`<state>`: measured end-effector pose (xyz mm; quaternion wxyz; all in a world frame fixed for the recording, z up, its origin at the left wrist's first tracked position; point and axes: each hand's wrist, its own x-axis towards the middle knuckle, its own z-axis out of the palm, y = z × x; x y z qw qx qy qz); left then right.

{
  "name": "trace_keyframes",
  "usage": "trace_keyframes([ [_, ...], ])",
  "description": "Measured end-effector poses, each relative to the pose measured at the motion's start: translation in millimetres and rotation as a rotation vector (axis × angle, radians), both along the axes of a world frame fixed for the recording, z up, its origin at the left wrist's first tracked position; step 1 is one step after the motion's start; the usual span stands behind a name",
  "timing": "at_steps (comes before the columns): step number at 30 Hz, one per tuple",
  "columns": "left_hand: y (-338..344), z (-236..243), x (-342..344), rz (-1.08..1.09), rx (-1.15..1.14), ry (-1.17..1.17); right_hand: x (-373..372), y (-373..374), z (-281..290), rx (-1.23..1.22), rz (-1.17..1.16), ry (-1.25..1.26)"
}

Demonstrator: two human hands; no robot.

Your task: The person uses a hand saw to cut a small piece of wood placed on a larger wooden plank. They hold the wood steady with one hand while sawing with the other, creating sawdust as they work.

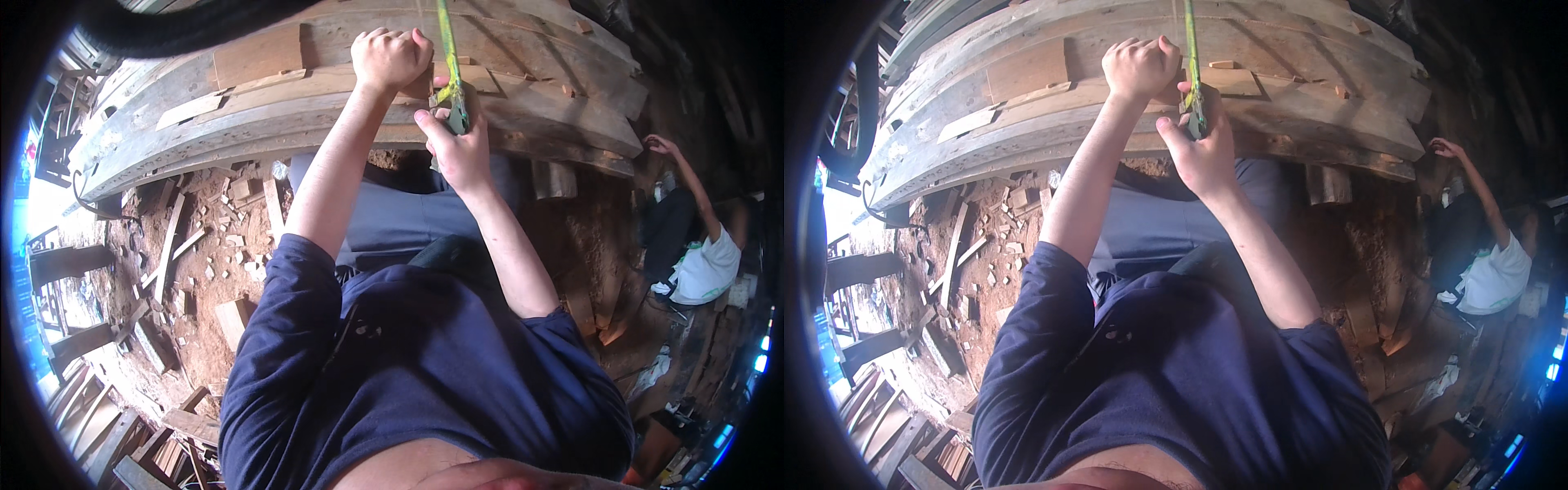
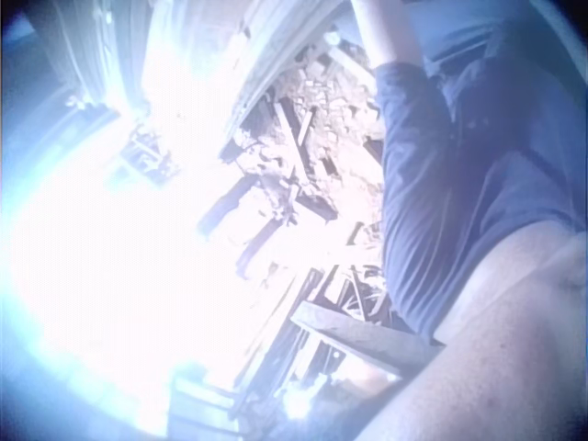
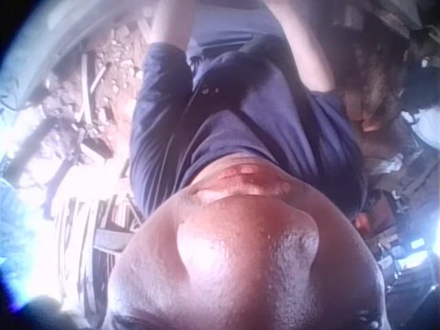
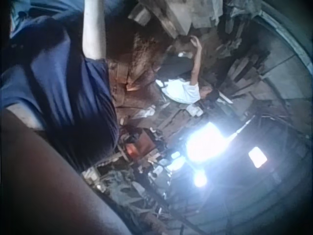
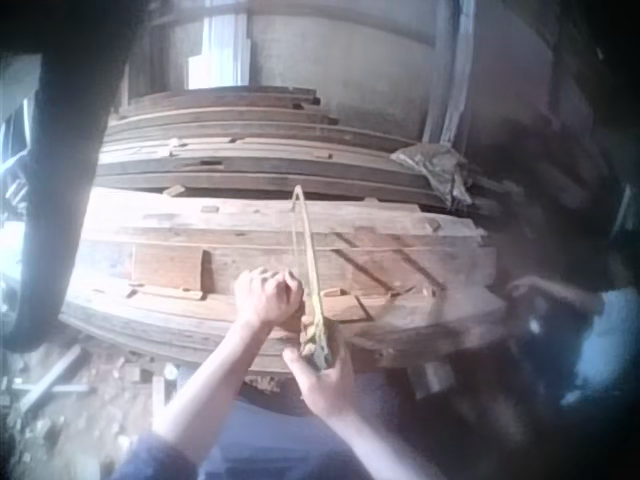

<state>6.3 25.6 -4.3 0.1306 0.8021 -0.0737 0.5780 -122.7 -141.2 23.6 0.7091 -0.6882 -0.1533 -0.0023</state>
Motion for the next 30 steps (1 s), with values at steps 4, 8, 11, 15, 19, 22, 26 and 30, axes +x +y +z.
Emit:
trace_keyframes([
  [4,-3.8,-2.5,-0.6,-0.011,0.000,0.041,-5.0,2.5,0.2,-0.026,-0.029,-0.021],
  [8,-4.2,-2.1,-1.0,0.013,0.012,0.044,-5.1,3.9,2.9,-0.073,-0.056,-0.033],
  [11,-5.4,-2.2,-0.9,0.058,0.022,0.042,-9.8,5.6,10.5,-0.282,-0.083,-0.171],
  [15,-5.8,-3.9,-2.0,0.092,0.054,0.066,-7.2,-0.6,27.4,0.416,0.040,0.306],
  [19,-9.0,-6.2,-1.6,0.090,0.034,0.094,-0.7,-2.4,32.2,0.048,0.030,0.111],
  [22,-9.9,-5.9,2.9,0.097,0.015,0.147,-16.8,-0.5,23.6,0.025,-0.020,0.136],
  [26,-8.4,-5.0,8.8,0.131,0.007,0.143,-46.7,-11.3,12.4,-0.084,-0.022,0.019],
  [30,-5.7,-5.4,4.0,0.124,0.074,0.094,-33.8,-27.1,12.2,0.042,0.020,0.075],
])
